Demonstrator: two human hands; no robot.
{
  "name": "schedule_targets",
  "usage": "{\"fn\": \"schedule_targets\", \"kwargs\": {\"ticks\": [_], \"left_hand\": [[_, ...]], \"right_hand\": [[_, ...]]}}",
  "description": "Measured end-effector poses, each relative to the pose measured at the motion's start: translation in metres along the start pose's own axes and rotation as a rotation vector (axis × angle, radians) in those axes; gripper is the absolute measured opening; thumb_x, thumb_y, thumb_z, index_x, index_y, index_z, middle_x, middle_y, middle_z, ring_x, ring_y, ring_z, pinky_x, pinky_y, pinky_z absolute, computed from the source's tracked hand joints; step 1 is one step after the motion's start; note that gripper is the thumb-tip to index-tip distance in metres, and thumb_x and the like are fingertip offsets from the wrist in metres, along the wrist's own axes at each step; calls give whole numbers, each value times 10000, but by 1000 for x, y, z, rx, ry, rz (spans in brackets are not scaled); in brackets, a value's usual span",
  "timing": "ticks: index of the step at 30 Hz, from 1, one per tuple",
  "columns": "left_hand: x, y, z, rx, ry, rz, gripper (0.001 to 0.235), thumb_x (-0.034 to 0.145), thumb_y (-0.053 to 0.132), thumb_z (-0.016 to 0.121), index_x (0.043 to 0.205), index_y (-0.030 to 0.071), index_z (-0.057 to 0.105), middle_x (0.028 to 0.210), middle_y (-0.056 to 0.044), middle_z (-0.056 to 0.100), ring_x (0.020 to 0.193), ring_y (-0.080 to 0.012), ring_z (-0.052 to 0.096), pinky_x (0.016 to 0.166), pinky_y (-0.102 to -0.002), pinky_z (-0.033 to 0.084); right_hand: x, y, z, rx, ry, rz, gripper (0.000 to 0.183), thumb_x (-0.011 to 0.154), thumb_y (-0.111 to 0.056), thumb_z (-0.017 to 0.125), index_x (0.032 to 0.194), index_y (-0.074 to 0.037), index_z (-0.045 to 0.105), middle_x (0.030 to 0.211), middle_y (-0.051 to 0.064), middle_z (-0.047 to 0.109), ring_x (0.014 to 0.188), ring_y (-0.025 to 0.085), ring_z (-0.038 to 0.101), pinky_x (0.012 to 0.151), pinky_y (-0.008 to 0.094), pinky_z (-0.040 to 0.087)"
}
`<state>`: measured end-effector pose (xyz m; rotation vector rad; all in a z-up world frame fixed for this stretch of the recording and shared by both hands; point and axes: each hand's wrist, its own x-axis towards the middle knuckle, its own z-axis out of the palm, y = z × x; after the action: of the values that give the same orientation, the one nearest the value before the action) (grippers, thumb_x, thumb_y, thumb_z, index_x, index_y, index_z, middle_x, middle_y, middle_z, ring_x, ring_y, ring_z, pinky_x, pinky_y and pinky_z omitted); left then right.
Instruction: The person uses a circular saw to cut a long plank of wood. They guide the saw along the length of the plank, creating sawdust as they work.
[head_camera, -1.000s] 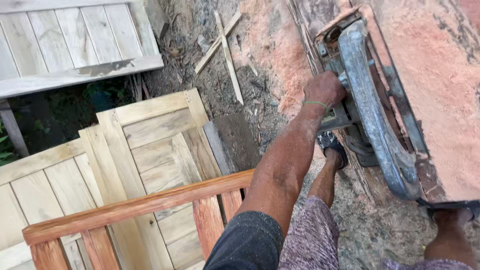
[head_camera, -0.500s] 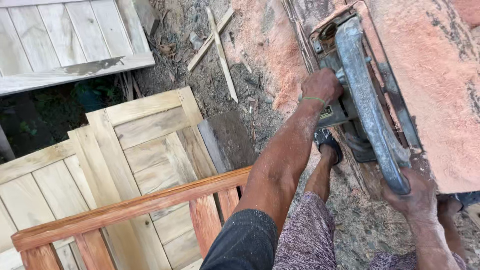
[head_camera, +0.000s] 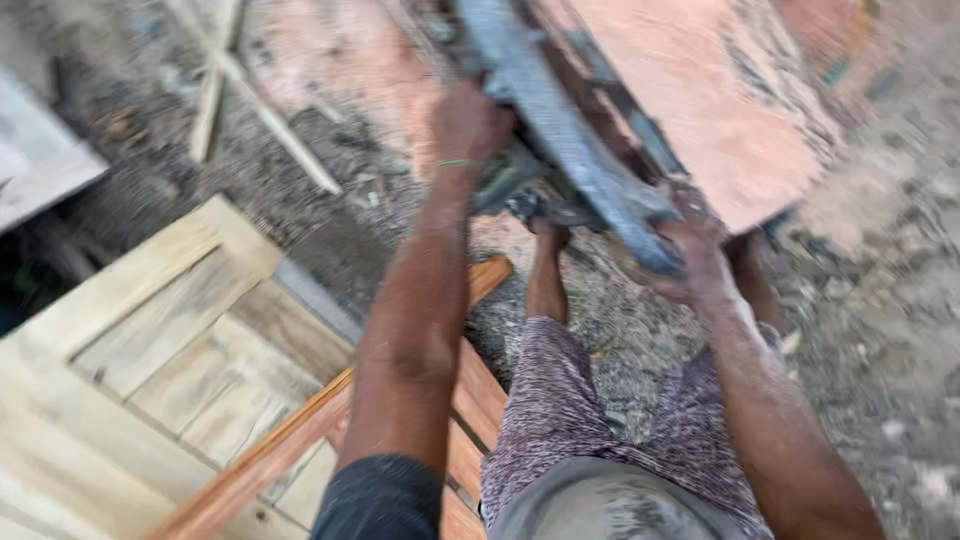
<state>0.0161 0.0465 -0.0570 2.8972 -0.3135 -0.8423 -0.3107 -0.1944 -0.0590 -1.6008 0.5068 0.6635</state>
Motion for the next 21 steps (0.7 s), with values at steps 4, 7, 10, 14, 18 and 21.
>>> {"fn": "schedule_targets", "kwargs": {"ticks": [4,7,10,14,18,21], "left_hand": [[2,-28,-15,43,36,30,533,820,162,735,1330,124,585,854,-46,717,656,-197,688,599,-382,592],[-4,-22,2,73,24,25,501,885,231,743,1340,105,575,870,-67,724,674,-192,691,615,-390,592],[4,-20,-12,-58,22,-15,471,890,237,716,1316,65,616,944,-105,753,742,-165,746,719,-377,627],[-4,-9,-33,-139,-49,-149,442,845,247,757,1248,72,710,1005,-179,778,819,-238,764,789,-417,617],[-3,13,-45,4,146,19,509,761,306,874,1161,26,730,909,-200,787,783,-316,759,767,-459,606],[-8,10,-48,-108,32,-106,486,869,410,837,1177,52,724,915,-175,781,752,-260,771,720,-409,628]], "right_hand": [[34,-23,-1,-395,68,-260,355,695,-324,819,958,-110,712,884,114,748,801,244,740,762,405,611],[18,-7,-4,-323,62,-285,397,724,-367,786,996,-93,696,890,119,743,776,237,737,757,397,614],[24,-7,-2,-241,124,-473,483,711,-409,778,1037,-66,684,910,132,734,797,262,725,791,432,597],[25,-17,-3,-270,81,-418,499,605,-375,775,991,-69,698,799,124,692,766,299,697,801,473,578],[25,-30,-6,-291,108,-361,400,683,-363,758,976,-95,709,825,92,712,763,262,714,808,458,575],[18,-39,4,-312,182,-389,476,569,-302,751,987,-78,707,826,93,711,782,272,716,826,495,552]]}}
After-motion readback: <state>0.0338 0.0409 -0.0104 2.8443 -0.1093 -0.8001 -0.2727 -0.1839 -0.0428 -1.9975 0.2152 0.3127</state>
